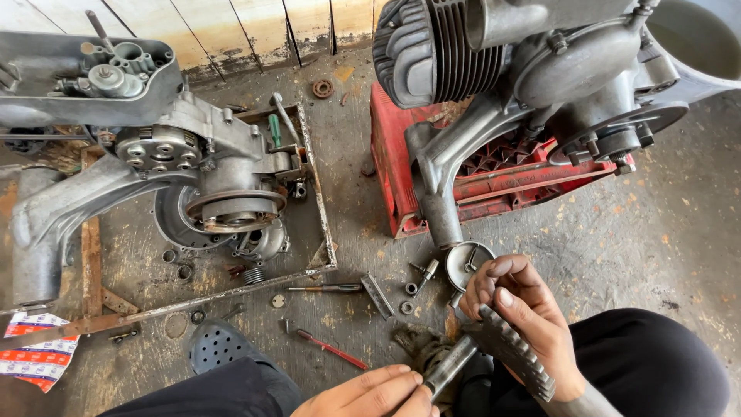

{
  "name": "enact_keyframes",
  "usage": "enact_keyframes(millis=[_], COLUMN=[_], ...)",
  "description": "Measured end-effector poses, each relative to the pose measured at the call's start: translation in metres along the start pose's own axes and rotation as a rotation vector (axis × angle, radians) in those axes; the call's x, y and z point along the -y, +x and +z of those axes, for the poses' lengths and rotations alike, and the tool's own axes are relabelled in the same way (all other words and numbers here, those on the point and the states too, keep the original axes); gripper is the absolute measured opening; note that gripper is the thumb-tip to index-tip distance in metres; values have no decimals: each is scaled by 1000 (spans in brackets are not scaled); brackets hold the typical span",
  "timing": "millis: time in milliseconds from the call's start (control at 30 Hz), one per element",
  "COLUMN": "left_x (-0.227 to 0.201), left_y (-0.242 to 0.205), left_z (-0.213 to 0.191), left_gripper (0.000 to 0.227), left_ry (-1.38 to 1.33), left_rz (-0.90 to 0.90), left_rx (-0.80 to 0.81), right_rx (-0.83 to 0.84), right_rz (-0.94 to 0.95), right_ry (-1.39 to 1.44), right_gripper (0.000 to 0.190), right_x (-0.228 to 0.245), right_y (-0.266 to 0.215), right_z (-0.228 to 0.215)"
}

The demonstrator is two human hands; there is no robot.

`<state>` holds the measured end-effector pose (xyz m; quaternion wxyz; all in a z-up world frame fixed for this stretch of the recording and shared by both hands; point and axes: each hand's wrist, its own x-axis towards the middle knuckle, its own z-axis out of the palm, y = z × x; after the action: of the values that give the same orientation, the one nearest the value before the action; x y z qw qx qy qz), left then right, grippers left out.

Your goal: The person assembles various engine components, including a camshaft and gears, using a wrench and a rag. They tighten bolts on a metal casing and fit a spring onto a shaft before wiping the parts clean.

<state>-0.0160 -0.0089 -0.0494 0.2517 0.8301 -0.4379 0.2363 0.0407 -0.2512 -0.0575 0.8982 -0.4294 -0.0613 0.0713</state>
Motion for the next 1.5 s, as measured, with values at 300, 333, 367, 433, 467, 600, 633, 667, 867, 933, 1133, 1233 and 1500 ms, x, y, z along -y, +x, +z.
enact_keyframes(millis=[300,333,367,433,467,600,633,667,867,933,1133,1233,1500], left_x=[3,2,2,1,1,2,1,1,-1,-1,0,-1,0], left_y=[-4,-3,-3,-3,-3,-4,-3,-1,10,7,13,14,11], left_z=[2,2,2,3,4,3,3,2,-2,0,-2,-4,-4], left_gripper=[13,14,14,13,13,13,12,12,12,15,13,13,14], left_ry=[33,5,4,-28,-28,-11,-18,-19,-110,-63,-81,-103,-91], left_rz=[73,53,54,43,43,48,37,37,-65,-26,-20,-32,-8], left_rx=[9,6,9,-31,-29,1,8,9,-23,0,-17,-17,27], right_rx=[38,44,42,41,40,59,67,66,44,62,48,41,40], right_rz=[-31,-35,-36,-46,-46,-63,-66,-66,-59,-60,-30,-9,7], right_ry=[87,106,108,80,82,86,76,76,71,38,64,94,87], right_gripper=[15,15,15,14,14,15,15,15,10,10,8,9,9], right_x=[-3,-3,-3,-4,-5,-8,-9,-9,-7,-7,-11,-15,-18], right_y=[1,1,2,2,3,5,5,5,6,8,10,10,10], right_z=[-1,-1,-1,-2,-3,-8,-9,-8,-9,-10,-11,-14,-16])
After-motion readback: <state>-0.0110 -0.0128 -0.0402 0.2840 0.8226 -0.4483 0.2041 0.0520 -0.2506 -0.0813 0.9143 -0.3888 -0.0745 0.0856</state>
